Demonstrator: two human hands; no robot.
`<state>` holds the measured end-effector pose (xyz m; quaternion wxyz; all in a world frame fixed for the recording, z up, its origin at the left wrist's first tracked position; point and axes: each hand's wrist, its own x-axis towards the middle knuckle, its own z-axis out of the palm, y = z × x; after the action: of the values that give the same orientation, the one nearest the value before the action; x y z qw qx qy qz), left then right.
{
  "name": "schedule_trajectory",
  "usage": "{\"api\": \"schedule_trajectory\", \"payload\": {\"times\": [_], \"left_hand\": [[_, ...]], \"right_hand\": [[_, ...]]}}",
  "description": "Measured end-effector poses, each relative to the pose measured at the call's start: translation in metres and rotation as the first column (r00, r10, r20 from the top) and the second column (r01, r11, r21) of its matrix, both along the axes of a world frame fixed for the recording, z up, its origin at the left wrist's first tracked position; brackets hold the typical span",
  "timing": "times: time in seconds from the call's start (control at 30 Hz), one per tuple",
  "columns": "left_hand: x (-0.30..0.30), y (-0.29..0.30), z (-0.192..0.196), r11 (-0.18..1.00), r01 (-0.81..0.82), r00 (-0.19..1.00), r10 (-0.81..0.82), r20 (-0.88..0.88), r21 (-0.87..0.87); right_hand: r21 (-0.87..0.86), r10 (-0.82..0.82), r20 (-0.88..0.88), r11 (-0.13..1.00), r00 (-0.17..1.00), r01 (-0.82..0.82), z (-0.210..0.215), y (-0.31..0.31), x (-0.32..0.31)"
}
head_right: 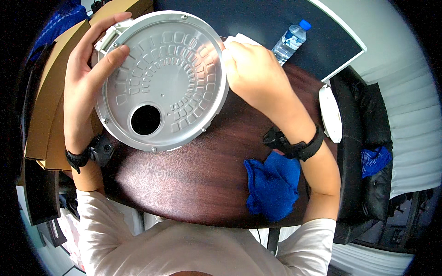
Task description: The person aligns a white plastic piece onto the rim of a round metallic appliance base and then uses a screwdriver to tighten screws around the perimeter. The person rotates the base to access different screw locations while securing the plastic piece.
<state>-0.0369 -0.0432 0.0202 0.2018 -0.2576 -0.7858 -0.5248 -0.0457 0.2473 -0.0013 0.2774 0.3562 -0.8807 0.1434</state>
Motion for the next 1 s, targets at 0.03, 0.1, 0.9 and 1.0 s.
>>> {"api": "schedule_trajectory", "payload": {"times": [0.03,0.1,0.9,1.0], "left_hand": [[0.001,0.0,0.0,1.0,-0.007,1.0,0.007,0.003,0.002],[0.001,-0.001,-0.001,1.0,0.001,1.0,-0.001,0.002,0.01],[-0.006,-0.008,-0.007,0.998,-0.054,0.999,0.054,-0.009,-0.017],[-0.002,-0.007,-0.005,0.999,-0.019,1.0,0.019,0.007,-0.028]], "right_hand": [[-0.052,-0.029,0.061,0.998,0.998,0.032,-0.001,-0.004,0.002],[-0.053,-0.064,0.093,0.996,0.994,0.069,0.001,-0.004,0.003],[-0.194,-0.042,0.254,0.976,0.966,0.094,0.0,-0.004,0.001],[0.01,-0.022,0.079,1.0,0.997,0.022,0.002,0.009,-0.002]]}}
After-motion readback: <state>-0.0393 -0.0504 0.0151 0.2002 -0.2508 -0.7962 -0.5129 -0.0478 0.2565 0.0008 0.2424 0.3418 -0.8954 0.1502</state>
